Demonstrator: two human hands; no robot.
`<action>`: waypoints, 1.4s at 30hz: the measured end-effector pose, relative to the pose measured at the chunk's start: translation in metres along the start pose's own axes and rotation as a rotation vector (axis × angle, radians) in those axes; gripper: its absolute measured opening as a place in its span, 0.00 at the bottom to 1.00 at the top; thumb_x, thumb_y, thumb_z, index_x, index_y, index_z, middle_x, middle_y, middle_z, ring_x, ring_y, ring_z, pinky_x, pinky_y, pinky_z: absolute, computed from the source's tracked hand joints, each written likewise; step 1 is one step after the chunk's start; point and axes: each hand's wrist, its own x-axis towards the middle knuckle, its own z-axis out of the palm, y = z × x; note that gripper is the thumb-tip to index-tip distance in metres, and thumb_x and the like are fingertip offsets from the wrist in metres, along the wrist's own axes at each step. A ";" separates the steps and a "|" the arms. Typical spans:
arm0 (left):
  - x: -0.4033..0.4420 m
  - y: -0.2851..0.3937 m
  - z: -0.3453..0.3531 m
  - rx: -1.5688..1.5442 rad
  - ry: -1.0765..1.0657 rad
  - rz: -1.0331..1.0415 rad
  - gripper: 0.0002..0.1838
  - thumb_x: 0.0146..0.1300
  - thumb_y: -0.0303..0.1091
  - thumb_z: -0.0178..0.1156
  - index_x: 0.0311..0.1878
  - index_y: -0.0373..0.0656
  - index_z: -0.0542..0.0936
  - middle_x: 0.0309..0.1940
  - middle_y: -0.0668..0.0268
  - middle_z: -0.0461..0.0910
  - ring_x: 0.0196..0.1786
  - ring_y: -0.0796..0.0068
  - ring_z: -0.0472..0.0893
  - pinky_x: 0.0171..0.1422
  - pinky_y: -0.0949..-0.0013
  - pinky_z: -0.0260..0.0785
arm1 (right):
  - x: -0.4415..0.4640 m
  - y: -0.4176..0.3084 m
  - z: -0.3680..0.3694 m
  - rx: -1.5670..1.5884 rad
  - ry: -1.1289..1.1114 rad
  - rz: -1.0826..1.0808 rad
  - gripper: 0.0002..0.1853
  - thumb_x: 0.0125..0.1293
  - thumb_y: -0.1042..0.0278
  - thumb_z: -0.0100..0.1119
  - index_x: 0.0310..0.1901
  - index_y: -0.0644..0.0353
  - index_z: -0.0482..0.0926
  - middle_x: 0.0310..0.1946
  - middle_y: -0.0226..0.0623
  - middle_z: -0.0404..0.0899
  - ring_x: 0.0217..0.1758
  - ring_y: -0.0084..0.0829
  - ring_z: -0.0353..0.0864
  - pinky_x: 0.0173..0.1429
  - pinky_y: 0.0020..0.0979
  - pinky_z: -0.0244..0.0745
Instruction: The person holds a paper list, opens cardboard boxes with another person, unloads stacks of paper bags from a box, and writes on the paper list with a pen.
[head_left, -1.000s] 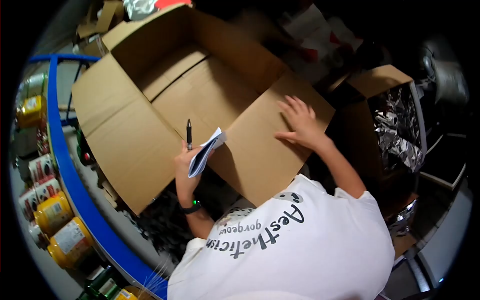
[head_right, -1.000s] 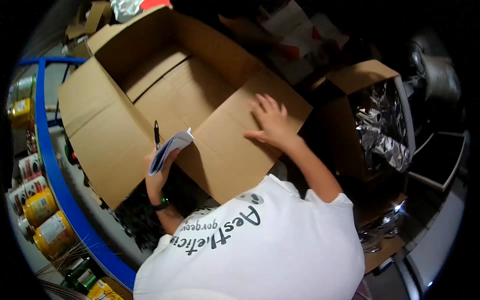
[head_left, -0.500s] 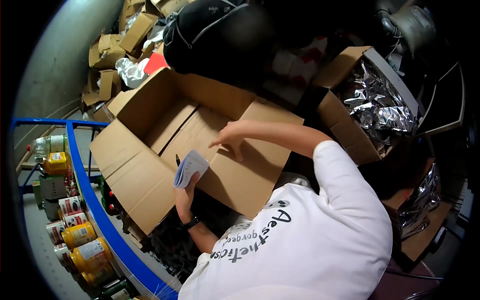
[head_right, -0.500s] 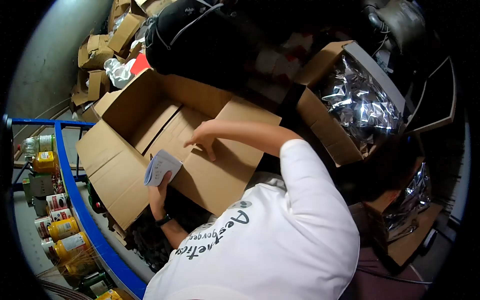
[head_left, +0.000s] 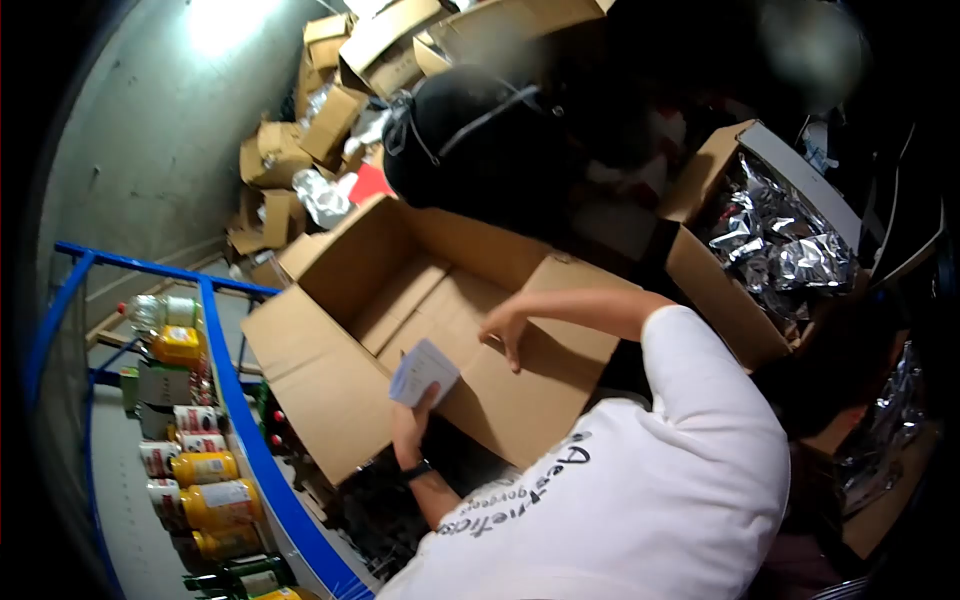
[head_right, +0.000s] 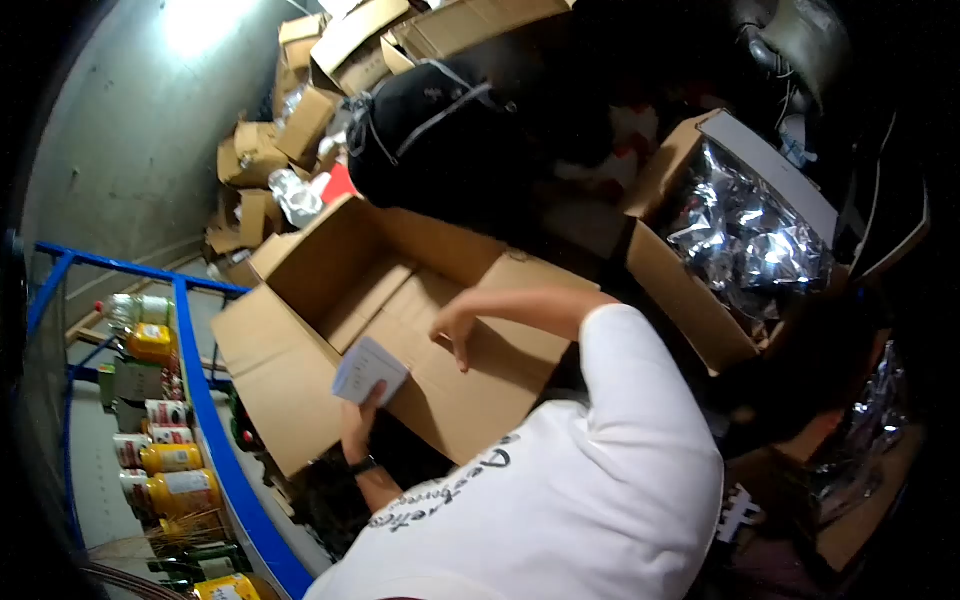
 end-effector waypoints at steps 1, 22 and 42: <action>0.001 -0.013 -0.003 0.006 -0.014 -0.016 0.30 0.53 0.31 0.64 0.58 0.34 0.65 0.49 0.63 0.72 0.52 0.72 0.70 0.57 0.70 0.62 | -0.014 -0.003 0.010 -0.059 0.219 0.032 0.47 0.32 0.36 0.71 0.52 0.62 0.71 0.46 0.46 0.74 0.52 0.43 0.71 0.55 0.37 0.66; 0.004 0.008 0.002 -0.078 0.003 -0.062 0.25 0.53 0.31 0.65 0.53 0.34 0.70 0.45 0.62 0.76 0.49 0.71 0.74 0.54 0.70 0.65 | -0.169 -0.059 0.148 1.974 1.079 0.091 0.20 0.57 0.58 0.59 0.49 0.56 0.71 0.45 0.39 0.74 0.48 0.36 0.74 0.49 0.48 0.73; 0.001 0.004 -0.003 -0.027 -0.046 -0.099 0.24 0.54 0.32 0.63 0.54 0.35 0.69 0.46 0.63 0.75 0.49 0.71 0.73 0.55 0.70 0.64 | -0.128 -0.074 0.144 2.056 1.200 0.250 0.11 0.52 0.65 0.60 0.38 0.56 0.75 0.36 0.31 0.77 0.39 0.27 0.77 0.46 0.32 0.73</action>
